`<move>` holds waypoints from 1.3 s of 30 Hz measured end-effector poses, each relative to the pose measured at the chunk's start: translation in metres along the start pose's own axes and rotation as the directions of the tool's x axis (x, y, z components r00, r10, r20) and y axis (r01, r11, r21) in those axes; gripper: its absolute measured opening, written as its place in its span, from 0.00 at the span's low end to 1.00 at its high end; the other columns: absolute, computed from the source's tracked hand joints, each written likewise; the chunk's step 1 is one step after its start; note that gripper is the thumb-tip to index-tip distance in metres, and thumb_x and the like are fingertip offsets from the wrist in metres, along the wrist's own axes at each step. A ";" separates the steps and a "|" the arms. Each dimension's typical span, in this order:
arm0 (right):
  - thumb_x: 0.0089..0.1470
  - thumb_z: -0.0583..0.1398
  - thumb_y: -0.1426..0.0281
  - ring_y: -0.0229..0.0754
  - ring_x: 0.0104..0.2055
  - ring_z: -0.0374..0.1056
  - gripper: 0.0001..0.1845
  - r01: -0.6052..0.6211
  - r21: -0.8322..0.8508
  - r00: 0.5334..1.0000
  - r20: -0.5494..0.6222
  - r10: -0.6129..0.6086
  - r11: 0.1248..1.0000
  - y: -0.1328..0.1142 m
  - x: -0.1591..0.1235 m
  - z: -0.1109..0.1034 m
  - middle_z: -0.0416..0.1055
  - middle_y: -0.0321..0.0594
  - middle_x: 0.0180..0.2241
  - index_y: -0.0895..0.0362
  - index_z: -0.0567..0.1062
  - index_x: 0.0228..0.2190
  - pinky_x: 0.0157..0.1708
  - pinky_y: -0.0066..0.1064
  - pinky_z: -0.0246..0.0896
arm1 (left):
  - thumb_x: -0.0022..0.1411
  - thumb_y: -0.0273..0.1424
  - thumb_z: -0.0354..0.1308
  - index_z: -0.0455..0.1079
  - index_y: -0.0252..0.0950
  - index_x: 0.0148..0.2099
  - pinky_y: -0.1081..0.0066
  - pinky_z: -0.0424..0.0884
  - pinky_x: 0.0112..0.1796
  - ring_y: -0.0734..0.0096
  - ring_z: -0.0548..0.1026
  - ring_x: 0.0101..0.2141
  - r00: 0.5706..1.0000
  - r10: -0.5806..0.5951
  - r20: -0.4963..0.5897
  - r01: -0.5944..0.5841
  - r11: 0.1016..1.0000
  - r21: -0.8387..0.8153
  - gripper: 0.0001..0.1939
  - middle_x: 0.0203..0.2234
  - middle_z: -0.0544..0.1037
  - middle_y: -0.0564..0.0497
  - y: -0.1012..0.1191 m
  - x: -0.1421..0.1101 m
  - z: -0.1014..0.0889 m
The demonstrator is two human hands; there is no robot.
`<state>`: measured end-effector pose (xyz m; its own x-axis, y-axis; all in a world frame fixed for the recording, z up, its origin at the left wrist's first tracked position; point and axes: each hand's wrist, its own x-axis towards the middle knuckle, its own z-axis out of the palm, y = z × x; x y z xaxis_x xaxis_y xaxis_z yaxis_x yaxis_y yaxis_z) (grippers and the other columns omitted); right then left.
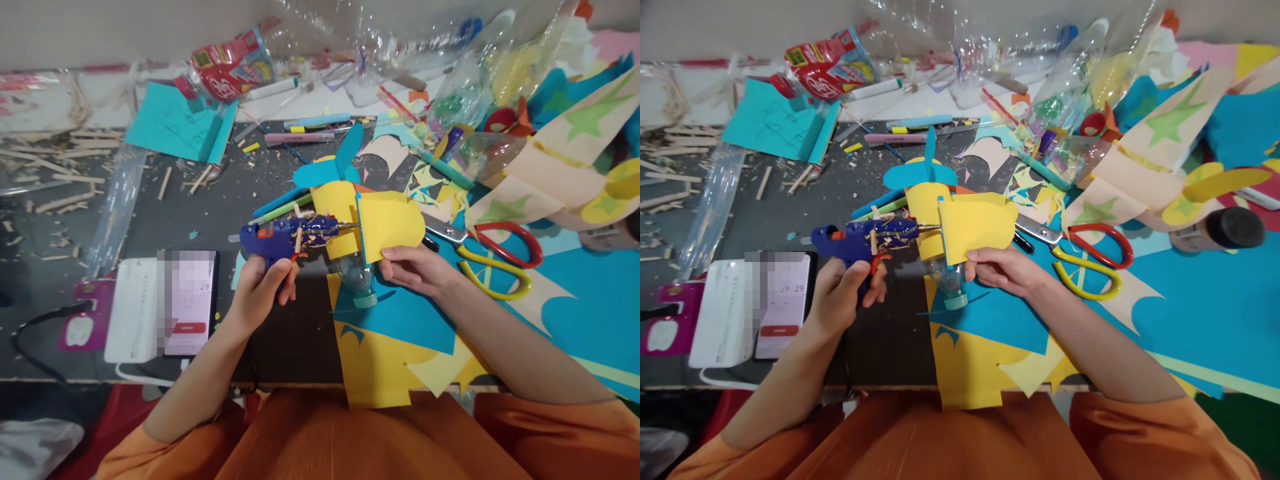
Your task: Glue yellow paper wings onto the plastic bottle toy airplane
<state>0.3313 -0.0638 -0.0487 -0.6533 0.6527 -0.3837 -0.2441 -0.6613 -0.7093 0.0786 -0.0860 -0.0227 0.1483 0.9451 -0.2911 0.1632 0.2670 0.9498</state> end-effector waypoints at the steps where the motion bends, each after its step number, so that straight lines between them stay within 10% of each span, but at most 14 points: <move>1: 0.49 0.60 0.63 0.26 0.08 0.39 0.16 0.000 0.002 1.000 -0.002 0.000 1.000 0.000 0.000 0.000 0.49 0.23 0.04 0.59 0.77 0.18 0.12 0.25 0.33 | 0.59 0.37 0.50 0.60 0.38 0.19 0.73 0.65 0.19 0.79 0.59 0.11 1.000 -0.004 -0.002 0.004 1.000 -0.002 0.18 0.09 0.60 0.57 0.000 0.000 0.000; 39: 0.48 0.60 0.65 0.25 0.07 0.38 0.15 -0.034 0.003 0.999 0.029 0.034 0.999 -0.002 -0.001 0.000 0.49 0.24 0.03 0.59 0.78 0.17 0.12 0.25 0.33 | 0.58 0.39 0.52 0.59 0.39 0.19 0.72 0.66 0.19 0.79 0.58 0.11 0.997 0.016 -0.081 -0.018 0.999 -0.033 0.17 0.11 0.59 0.57 0.001 0.001 0.001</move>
<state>0.3321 -0.0630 -0.0466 -0.6815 0.6190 -0.3903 -0.2238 -0.6841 -0.6942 0.0796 -0.0849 -0.0218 0.0717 0.9613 -0.2659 0.1284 0.2555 0.9583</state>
